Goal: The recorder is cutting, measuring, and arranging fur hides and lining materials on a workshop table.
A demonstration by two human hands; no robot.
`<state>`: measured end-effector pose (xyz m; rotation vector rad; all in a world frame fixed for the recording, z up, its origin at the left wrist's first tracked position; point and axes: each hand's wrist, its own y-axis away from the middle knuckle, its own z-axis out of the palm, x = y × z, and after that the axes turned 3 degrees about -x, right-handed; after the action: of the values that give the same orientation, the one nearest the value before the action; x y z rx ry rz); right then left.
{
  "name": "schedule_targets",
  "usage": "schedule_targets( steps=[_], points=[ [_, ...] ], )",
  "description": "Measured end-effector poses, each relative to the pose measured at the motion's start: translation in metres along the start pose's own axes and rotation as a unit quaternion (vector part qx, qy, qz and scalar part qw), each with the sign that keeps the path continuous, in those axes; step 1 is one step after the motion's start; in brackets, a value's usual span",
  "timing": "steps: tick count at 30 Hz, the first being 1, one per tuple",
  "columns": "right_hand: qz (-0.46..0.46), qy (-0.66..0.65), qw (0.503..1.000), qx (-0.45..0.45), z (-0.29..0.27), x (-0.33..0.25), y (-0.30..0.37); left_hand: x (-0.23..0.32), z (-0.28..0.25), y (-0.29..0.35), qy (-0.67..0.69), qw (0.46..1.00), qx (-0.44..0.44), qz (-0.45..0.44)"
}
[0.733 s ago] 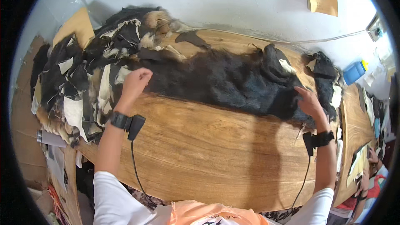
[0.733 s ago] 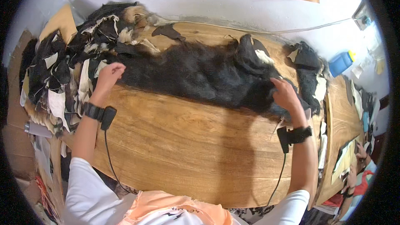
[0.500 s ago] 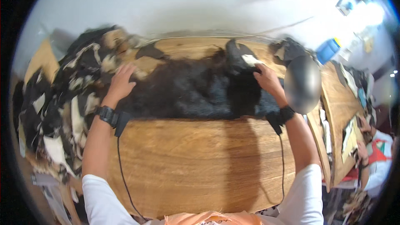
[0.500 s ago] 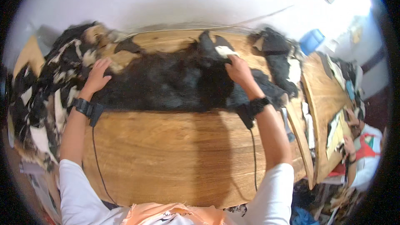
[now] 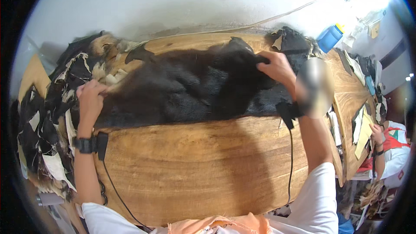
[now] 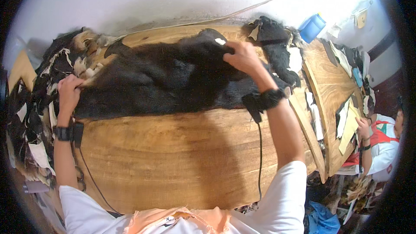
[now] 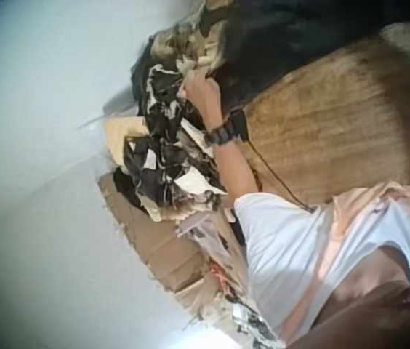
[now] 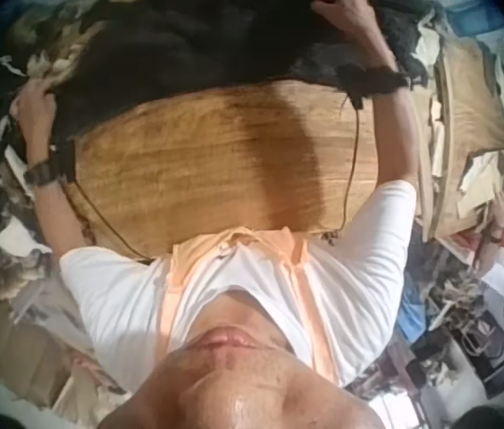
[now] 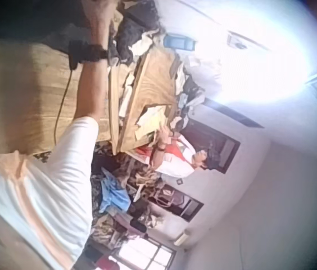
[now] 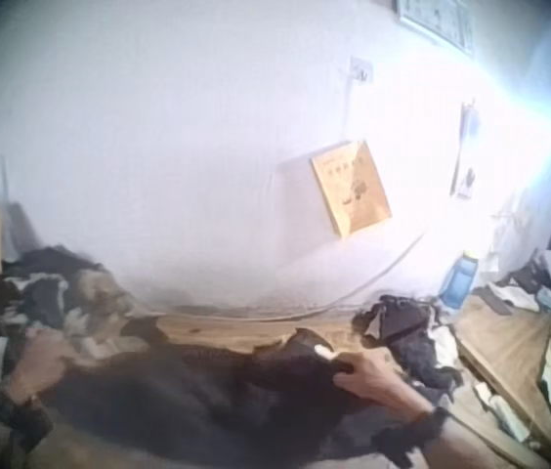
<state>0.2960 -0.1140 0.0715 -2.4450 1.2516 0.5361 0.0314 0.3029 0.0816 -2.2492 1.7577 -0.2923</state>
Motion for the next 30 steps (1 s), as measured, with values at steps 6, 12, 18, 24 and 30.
schedule_targets(
  steps=[6,12,18,24,30],
  points=[
    [-0.127,0.038,0.991,0.014,-0.049,-0.04,0.105,0.019,-0.055,0.098,-0.022,0.999,0.016,0.025],
    [-0.146,0.087,0.985,-0.04,-0.004,-0.044,0.217,0.029,-0.035,0.194,0.002,0.999,-0.052,-0.008],
    [-0.059,0.134,0.984,-0.098,0.029,-0.046,0.272,0.052,-0.022,0.213,0.091,0.983,-0.133,-0.087],
    [-0.042,-0.122,0.981,-0.148,0.05,-0.043,0.266,0.057,-0.021,0.2,0.216,0.956,-0.195,-0.024],
    [0.177,-0.52,0.817,-0.178,0.057,-0.033,0.28,0.077,0.007,0.181,0.458,0.86,-0.202,-0.099]
  ],
)
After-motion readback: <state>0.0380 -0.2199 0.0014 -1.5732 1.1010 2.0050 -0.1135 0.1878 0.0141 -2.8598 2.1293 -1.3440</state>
